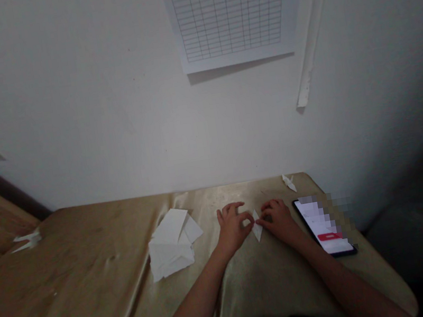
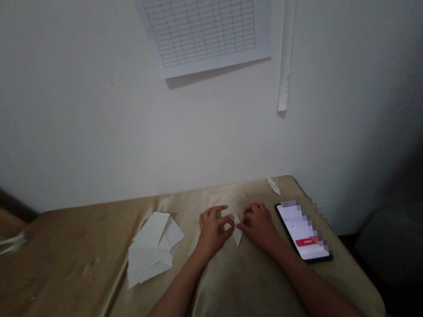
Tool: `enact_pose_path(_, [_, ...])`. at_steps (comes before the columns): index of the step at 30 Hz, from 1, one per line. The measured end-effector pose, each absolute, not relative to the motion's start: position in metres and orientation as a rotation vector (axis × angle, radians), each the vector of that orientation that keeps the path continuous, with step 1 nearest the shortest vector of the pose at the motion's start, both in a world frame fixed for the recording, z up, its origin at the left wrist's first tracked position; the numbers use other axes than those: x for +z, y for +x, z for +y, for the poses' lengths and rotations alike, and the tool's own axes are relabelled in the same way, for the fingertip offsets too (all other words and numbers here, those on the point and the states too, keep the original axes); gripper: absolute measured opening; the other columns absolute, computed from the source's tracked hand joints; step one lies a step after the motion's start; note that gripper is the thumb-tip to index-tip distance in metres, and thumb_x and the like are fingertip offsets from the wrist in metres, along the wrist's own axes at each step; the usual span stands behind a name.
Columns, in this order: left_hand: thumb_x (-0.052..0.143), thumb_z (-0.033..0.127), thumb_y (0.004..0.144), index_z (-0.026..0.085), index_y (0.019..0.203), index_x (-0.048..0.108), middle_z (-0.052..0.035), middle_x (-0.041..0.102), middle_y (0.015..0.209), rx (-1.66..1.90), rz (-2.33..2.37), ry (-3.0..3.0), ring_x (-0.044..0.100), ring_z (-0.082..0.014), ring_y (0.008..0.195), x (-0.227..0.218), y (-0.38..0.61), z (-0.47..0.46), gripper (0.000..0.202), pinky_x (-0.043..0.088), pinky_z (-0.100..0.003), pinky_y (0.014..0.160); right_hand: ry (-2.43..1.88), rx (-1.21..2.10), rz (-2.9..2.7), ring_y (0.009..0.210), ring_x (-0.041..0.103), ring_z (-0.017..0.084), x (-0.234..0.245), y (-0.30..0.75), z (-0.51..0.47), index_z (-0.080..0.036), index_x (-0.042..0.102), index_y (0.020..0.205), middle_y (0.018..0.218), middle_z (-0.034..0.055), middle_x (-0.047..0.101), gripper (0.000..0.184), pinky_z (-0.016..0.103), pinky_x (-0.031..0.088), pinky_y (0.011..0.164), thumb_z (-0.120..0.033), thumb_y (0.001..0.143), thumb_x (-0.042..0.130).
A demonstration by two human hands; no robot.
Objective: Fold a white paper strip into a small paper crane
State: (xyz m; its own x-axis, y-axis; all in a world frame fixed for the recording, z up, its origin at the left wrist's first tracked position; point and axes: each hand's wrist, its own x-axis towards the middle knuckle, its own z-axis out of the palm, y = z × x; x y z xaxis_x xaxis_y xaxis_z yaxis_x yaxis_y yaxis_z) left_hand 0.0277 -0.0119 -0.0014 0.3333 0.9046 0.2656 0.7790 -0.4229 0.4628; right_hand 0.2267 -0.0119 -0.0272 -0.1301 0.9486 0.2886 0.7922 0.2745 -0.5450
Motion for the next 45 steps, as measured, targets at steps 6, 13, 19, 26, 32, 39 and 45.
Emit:
enact_pose_path(6, [0.082,0.033,0.079,0.038,0.085,0.08,0.0044,0.053,0.149,0.653,1.578,2.289,0.036,-0.0358,0.138,0.003,0.026,-0.013,0.007,0.011,-0.073,0.114,-1.566,0.299,-1.966,0.114,0.051,0.03,-0.028,0.225,-0.013,-0.025,0.076,0.076,0.109,0.0084,0.068,0.013,0.046,0.04,0.1,-0.037,0.082,0.075])
enact_pose_path(13, [0.082,0.037,0.078,0.041,0.086,0.081,0.0068,0.052,0.152,0.561,1.604,2.28,0.033,-0.0391,0.143,0.008,0.023,-0.014,0.009,0.006,-0.078,0.112,-1.628,0.253,-1.968,0.115,0.05,0.031,-0.028,0.223,-0.016,-0.023,0.072,0.085,0.11,0.0093,0.067,0.014,0.046,0.038,0.1,-0.037,0.083,0.075])
enact_pose_path(19, [0.082,0.037,0.079,0.041,0.09,0.081,0.005,0.056,0.149,0.533,1.551,2.347,0.035,-0.039,0.143,0.004,0.02,-0.012,0.012,0.002,-0.08,0.112,-1.579,0.259,-2.002,0.117,0.048,0.029,-0.026,0.222,-0.017,-0.03,0.076,0.095,0.113,0.0072,0.065,0.011,0.046,0.036,0.103,-0.033,0.085,0.073])
enact_pose_path(26, [0.078,0.041,0.083,0.045,0.101,0.079,0.0056,0.054,0.151,0.517,1.506,2.405,0.036,-0.0394,0.143,0.0,0.018,-0.013,0.019,0.002,-0.08,0.113,-1.568,0.397,-2.013,0.117,0.051,0.026,-0.022,0.23,-0.015,-0.033,0.078,0.095,0.114,0.0052,0.064,0.012,0.044,0.036,0.105,-0.031,0.084,0.072])
enact_pose_path(32, [0.079,0.035,0.082,0.047,0.111,0.075,0.0035,0.048,0.155,0.548,1.446,2.457,0.038,-0.0356,0.141,0.001,0.019,-0.013,0.032,0.004,-0.078,0.115,-1.538,0.426,-2.009,0.116,0.052,0.026,-0.017,0.233,-0.017,-0.03,0.078,0.094,0.113,0.0054,0.064,0.013,0.042,0.038,0.105,-0.028,0.083,0.072])
enact_pose_path(39, [0.078,0.029,0.083,0.044,0.102,0.079,0.0033,0.047,0.156,0.536,1.349,2.453,0.038,-0.0344,0.141,0.002,0.018,-0.011,0.024,0.007,-0.075,0.116,-1.544,0.401,-1.984,0.113,0.054,0.027,-0.017,0.233,-0.018,-0.024,0.074,0.082,0.111,0.0075,0.066,0.005,0.041,0.04,0.101,-0.028,0.081,0.076])
enact_pose_path(45, [0.075,0.038,0.084,0.053,0.112,0.073,0.0052,0.043,0.159,0.47,1.453,2.406,0.033,-0.0395,0.144,-0.001,0.017,-0.009,0.032,0.008,-0.08,0.112,-1.563,0.425,-1.99,0.114,0.054,0.027,-0.021,0.234,-0.014,-0.025,0.074,0.084,0.112,0.0071,0.066,0.005,0.041,0.039,0.102,-0.028,0.08,0.075])
